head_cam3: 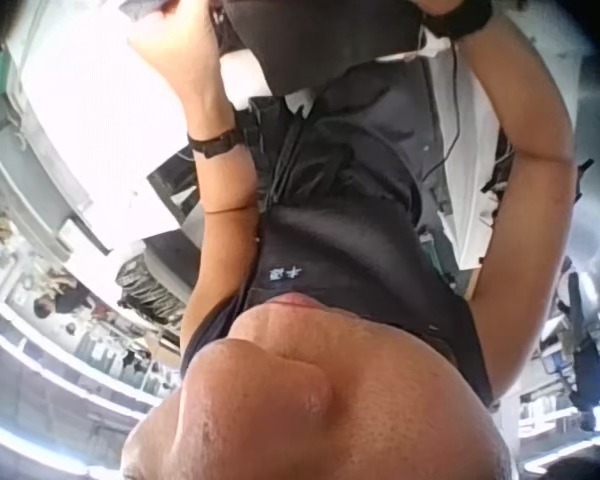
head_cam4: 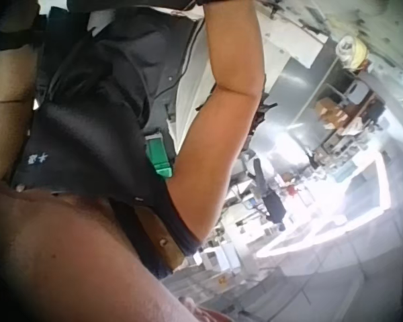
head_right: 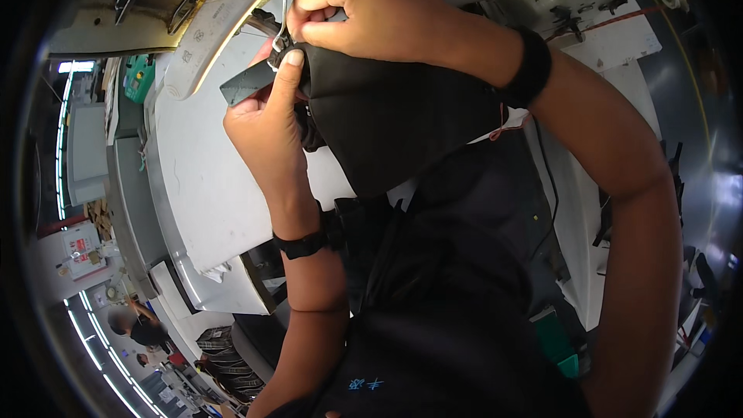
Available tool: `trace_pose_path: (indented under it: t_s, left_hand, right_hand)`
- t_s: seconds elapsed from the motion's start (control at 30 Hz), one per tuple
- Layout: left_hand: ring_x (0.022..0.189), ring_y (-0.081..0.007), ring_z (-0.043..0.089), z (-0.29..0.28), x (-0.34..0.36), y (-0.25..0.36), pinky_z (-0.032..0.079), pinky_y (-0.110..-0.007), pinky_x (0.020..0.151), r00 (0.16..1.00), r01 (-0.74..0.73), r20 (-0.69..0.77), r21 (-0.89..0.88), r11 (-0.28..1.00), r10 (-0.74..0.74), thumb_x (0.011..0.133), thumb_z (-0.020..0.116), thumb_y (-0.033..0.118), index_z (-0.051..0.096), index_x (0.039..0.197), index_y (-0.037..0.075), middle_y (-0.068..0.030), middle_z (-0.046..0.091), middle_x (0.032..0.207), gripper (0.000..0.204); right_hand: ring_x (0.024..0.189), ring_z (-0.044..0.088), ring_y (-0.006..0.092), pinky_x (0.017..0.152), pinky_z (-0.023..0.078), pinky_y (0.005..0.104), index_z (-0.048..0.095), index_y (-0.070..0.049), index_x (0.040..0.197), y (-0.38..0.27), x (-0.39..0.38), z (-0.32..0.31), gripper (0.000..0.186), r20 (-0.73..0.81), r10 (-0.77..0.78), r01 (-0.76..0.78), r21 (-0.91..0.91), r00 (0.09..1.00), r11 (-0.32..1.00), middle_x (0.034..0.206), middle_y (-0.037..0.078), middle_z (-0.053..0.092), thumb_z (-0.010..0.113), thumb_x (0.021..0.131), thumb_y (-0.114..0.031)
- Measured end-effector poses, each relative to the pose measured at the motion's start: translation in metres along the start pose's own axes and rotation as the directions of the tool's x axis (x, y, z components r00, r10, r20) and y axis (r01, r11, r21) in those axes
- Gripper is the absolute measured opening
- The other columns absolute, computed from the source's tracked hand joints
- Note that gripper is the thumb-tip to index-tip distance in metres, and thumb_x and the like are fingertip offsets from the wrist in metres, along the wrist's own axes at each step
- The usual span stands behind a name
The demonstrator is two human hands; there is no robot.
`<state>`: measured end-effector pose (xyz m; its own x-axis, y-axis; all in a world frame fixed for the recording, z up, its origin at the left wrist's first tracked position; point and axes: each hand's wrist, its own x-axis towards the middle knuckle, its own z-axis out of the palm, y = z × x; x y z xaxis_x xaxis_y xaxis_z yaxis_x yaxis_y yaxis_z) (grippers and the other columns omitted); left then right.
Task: Sewing a zipper and edges on a leather bag using an industrial sewing machine.
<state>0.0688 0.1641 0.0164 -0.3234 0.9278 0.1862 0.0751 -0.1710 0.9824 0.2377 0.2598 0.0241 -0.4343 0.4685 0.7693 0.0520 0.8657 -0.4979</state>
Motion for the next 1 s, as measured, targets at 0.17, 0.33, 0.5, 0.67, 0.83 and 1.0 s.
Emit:
trace_pose_path:
  t_s: [0.17, 0.33, 0.5, 0.67, 0.83, 1.0]
  left_hand:
    - [0.074, -0.0092, 0.062, -0.001, 0.003, 0.002, 0.05, -0.022, 0.066, 0.999, -0.022, 0.023, -0.019, 1.0, 0.023, 0.089, 0.082, 0.011, 0.065, 0.125, -0.013, -0.0074, 0.071, 0.091, 0.047]
    - [0.075, -0.0097, 0.062, -0.003, 0.005, 0.004, 0.05, -0.023, 0.069, 0.999, -0.002, 0.045, -0.032, 0.999, 0.004, 0.088, 0.083, 0.011, 0.065, 0.125, -0.013, -0.0075, 0.071, 0.092, 0.048]
    - [0.073, -0.0107, 0.065, -0.004, 0.009, 0.002, 0.052, -0.023, 0.063, 0.995, -0.054, 0.086, -0.035, 0.998, 0.057, 0.088, 0.081, 0.007, 0.063, 0.125, -0.013, -0.0102, 0.072, 0.089, 0.045]
    - [0.073, -0.0114, 0.064, -0.007, 0.01, 0.003, 0.052, -0.024, 0.066, 0.993, -0.051, 0.103, -0.001, 0.999, 0.051, 0.088, 0.082, 0.008, 0.063, 0.125, -0.014, -0.0099, 0.071, 0.09, 0.047]
    - [0.072, -0.0126, 0.067, -0.007, 0.011, 0.004, 0.055, -0.025, 0.063, 0.993, -0.046, 0.11, 0.034, 0.998, 0.042, 0.087, 0.08, 0.006, 0.063, 0.124, -0.013, -0.0121, 0.072, 0.09, 0.044]
    - [0.071, -0.013, 0.066, -0.007, 0.013, 0.005, 0.055, -0.025, 0.061, 0.994, -0.046, 0.103, 0.005, 0.999, 0.045, 0.087, 0.081, 0.007, 0.063, 0.124, -0.013, -0.0141, 0.072, 0.095, 0.045]
  right_hand:
    - [0.078, 0.065, 0.0348, 0.071, 0.051, 0.0406, 0.067, 0.001, 0.084, -0.008, 0.001, -0.006, 0.017, 0.116, 0.242, -0.234, -0.083, 0.963, 0.969, 0.085, 0.017, 0.066, 0.072, 0.087, -0.015]
    - [0.074, 0.063, 0.0342, 0.069, 0.05, 0.0401, 0.064, 0.003, 0.08, -0.012, 0.006, -0.008, 0.02, 0.12, 0.294, -0.286, -0.079, 0.948, 0.955, 0.08, 0.018, 0.064, 0.072, 0.086, -0.015]
    - [0.068, 0.059, 0.0319, 0.066, 0.047, 0.0388, 0.06, 0.003, 0.077, -0.009, 0.006, -0.008, 0.022, 0.149, 0.288, -0.284, -0.05, 0.946, 0.958, 0.075, 0.019, 0.061, 0.07, 0.085, -0.014]
    - [0.058, 0.05, 0.0308, 0.061, 0.043, 0.04, 0.055, 0.003, 0.072, -0.008, 0.006, -0.009, 0.025, 0.159, 0.285, -0.277, -0.072, 0.945, 0.958, 0.067, 0.019, 0.055, 0.068, 0.085, -0.014]
    - [0.056, 0.048, 0.0315, 0.06, 0.042, 0.0404, 0.055, 0.003, 0.073, -0.01, 0.008, -0.009, 0.025, 0.173, 0.298, -0.289, -0.077, 0.939, 0.954, 0.064, 0.019, 0.054, 0.066, 0.086, -0.016]
    - [0.055, 0.052, 0.0325, 0.06, 0.043, 0.0401, 0.058, 0.002, 0.075, -0.013, 0.006, -0.01, 0.024, 0.13, 0.284, -0.282, -0.029, 0.95, 0.959, 0.064, 0.02, 0.055, 0.066, 0.087, -0.017]
